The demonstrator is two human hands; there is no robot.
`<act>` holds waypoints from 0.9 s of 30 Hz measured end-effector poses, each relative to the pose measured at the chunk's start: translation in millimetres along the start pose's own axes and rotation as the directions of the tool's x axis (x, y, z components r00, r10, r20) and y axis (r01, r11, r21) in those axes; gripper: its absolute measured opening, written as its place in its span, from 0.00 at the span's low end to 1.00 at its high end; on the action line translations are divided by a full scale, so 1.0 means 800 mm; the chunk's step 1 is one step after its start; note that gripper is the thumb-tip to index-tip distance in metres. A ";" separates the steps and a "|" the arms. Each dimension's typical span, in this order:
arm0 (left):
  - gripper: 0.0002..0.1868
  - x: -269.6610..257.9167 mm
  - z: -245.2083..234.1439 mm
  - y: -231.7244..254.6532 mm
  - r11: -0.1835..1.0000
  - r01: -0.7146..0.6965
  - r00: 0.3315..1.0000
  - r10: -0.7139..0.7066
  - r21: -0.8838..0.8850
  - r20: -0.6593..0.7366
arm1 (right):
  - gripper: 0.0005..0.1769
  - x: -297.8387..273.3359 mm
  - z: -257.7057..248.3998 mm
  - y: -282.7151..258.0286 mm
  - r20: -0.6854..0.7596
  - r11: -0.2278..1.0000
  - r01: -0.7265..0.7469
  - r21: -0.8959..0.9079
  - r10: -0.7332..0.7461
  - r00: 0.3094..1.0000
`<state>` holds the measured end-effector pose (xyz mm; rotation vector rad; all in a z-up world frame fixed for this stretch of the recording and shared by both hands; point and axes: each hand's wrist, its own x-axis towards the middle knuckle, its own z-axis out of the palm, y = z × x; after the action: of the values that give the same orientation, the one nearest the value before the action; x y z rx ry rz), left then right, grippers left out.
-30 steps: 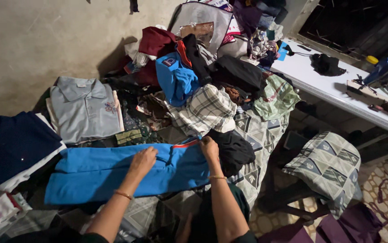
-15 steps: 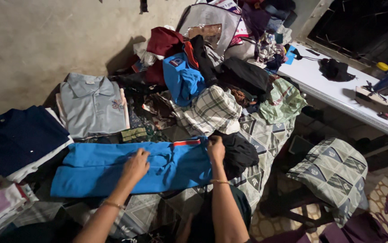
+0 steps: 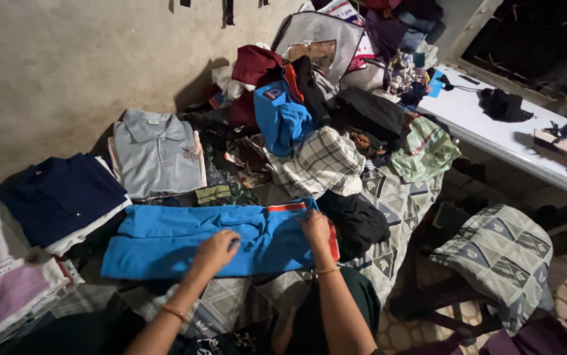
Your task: The person folds a blue polo shirt and a plaid shirt on a bed. They smooth the fabric, fold the sleeves and body, and place the folded items in a neat stack.
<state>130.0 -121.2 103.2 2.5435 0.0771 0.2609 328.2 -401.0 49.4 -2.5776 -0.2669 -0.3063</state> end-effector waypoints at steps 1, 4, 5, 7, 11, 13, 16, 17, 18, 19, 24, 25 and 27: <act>0.10 0.003 0.007 0.013 1.000 -0.001 1.000 0.001 -0.023 0.028 | 0.27 0.002 0.002 -0.002 -0.031 1.000 0.018 0.022 -0.017 0.999; 0.09 0.011 0.020 0.049 0.984 -0.142 0.989 0.137 -0.111 -0.053 | 0.31 0.016 0.009 -0.007 -0.010 0.986 -0.101 0.130 0.103 0.995; 0.09 0.015 0.022 0.056 0.981 -0.145 0.989 0.141 -0.132 -0.038 | 0.32 0.022 0.013 -0.009 0.024 0.970 -0.170 0.172 0.168 0.985; 0.09 0.024 0.024 0.068 0.974 -0.149 0.989 0.151 -0.173 -0.006 | 0.37 0.033 0.021 -0.009 0.005 0.952 -0.151 0.267 0.155 0.988; 0.09 0.048 0.028 0.083 0.979 -0.122 0.992 0.121 -0.163 -0.015 | 0.42 0.049 0.033 0.002 0.068 0.865 -0.247 0.436 0.241 0.968; 0.09 0.059 0.027 0.087 0.957 -0.180 0.983 0.165 -0.229 -0.082 | 0.39 0.057 0.034 0.007 0.226 0.791 -0.395 0.468 0.325 0.918; 0.09 0.071 0.027 0.090 0.961 -0.134 0.987 0.107 -0.241 -0.122 | 0.33 0.055 0.027 0.009 0.342 0.713 -0.436 0.548 0.285 0.896; 0.09 0.075 0.027 0.091 0.957 -0.147 0.983 0.115 -0.249 -0.140 | 0.30 0.051 0.020 0.008 0.356 0.693 -0.420 0.586 0.245 0.902; 0.09 0.078 0.026 0.089 0.953 -0.160 0.980 0.122 -0.258 -0.158 | 0.27 0.047 0.012 0.005 0.428 0.633 -0.427 0.646 0.163 0.889; 0.09 0.082 0.024 0.088 0.948 -0.174 0.976 0.129 -0.266 -0.177 | 0.23 0.043 0.000 0.001 0.488 0.566 -0.439 0.698 0.072 0.870; 0.09 0.101 0.027 0.072 0.939 -0.077 0.984 0.017 -0.334 -0.180 | 0.14 0.015 -0.091 -0.006 0.601 0.388 -0.501 0.774 -0.197 0.775; 0.10 0.107 0.030 0.067 0.945 -0.045 0.983 -0.016 -0.325 -0.181 | 0.13 0.011 -0.112 0.001 0.605 0.374 -0.496 0.783 -0.278 0.746; 0.10 0.114 0.040 0.060 0.957 -0.131 0.977 0.080 -0.259 -0.199 | 0.12 0.001 -0.146 0.019 0.559 0.379 -0.420 0.825 -0.431 0.709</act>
<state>226.0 -168.2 118.7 2.2476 -0.0230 0.5161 313.6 -474.7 139.6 -1.3412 -0.5366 0.7485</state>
